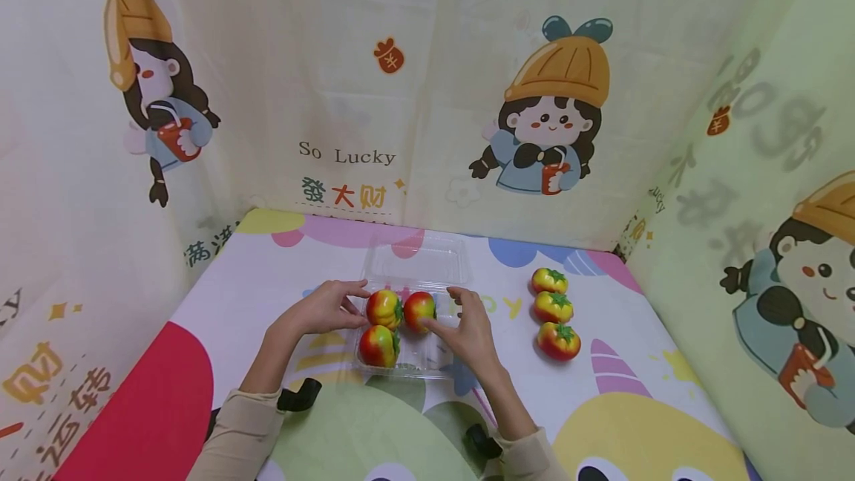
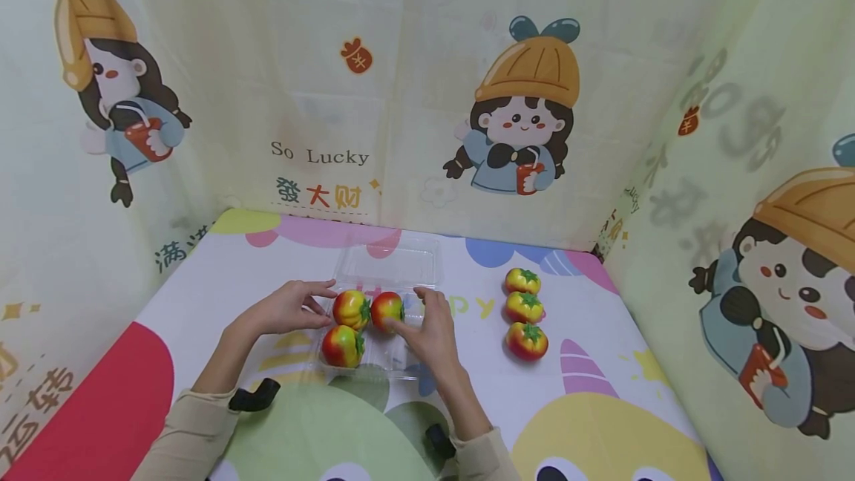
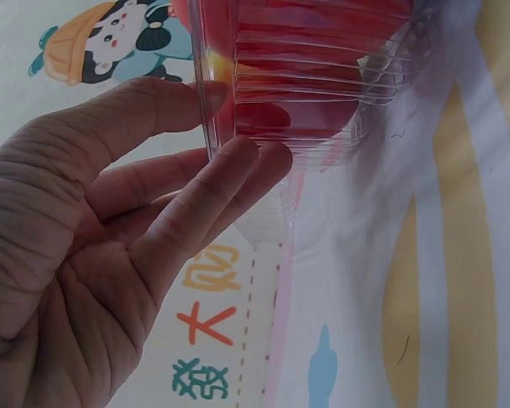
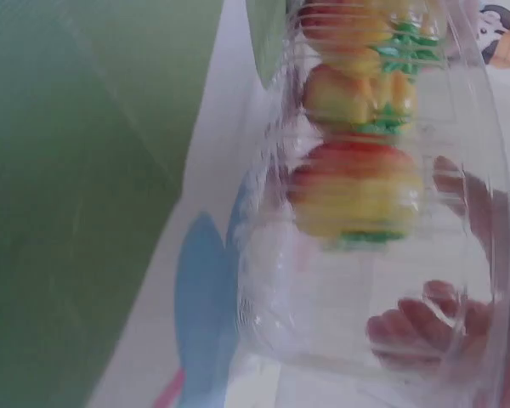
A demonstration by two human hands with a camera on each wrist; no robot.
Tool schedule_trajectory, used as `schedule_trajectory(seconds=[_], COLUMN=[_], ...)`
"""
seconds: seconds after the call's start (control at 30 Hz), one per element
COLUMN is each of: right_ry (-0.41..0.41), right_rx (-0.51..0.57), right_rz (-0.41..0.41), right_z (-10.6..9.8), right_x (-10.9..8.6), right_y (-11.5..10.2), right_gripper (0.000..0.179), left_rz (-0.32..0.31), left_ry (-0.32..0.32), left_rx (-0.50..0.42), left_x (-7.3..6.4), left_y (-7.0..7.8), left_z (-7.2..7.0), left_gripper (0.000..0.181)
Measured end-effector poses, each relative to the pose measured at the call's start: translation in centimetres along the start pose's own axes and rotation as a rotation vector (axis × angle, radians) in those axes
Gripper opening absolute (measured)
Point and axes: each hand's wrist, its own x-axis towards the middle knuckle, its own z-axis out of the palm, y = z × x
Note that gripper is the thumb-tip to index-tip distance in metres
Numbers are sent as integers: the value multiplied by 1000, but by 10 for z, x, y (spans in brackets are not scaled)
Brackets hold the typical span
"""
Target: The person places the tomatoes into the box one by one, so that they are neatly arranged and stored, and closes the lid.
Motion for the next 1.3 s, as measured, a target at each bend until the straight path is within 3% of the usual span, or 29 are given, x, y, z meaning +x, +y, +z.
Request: schedule_trajectory(seconds=[0.5, 1.3], right_ry=[55, 100], right_rx=[-40, -52], right_rz=[19, 73], right_z=[-25, -48], right_x=[-4, -12], right_y=[9, 33], right_gripper=[66, 66], left_rz=[-20, -15], left_ry=[-1, 3], left_rx=[1, -4], left_x=[1, 1], left_y=[-4, -4], left_z=[1, 1], left_gripper=[63, 60])
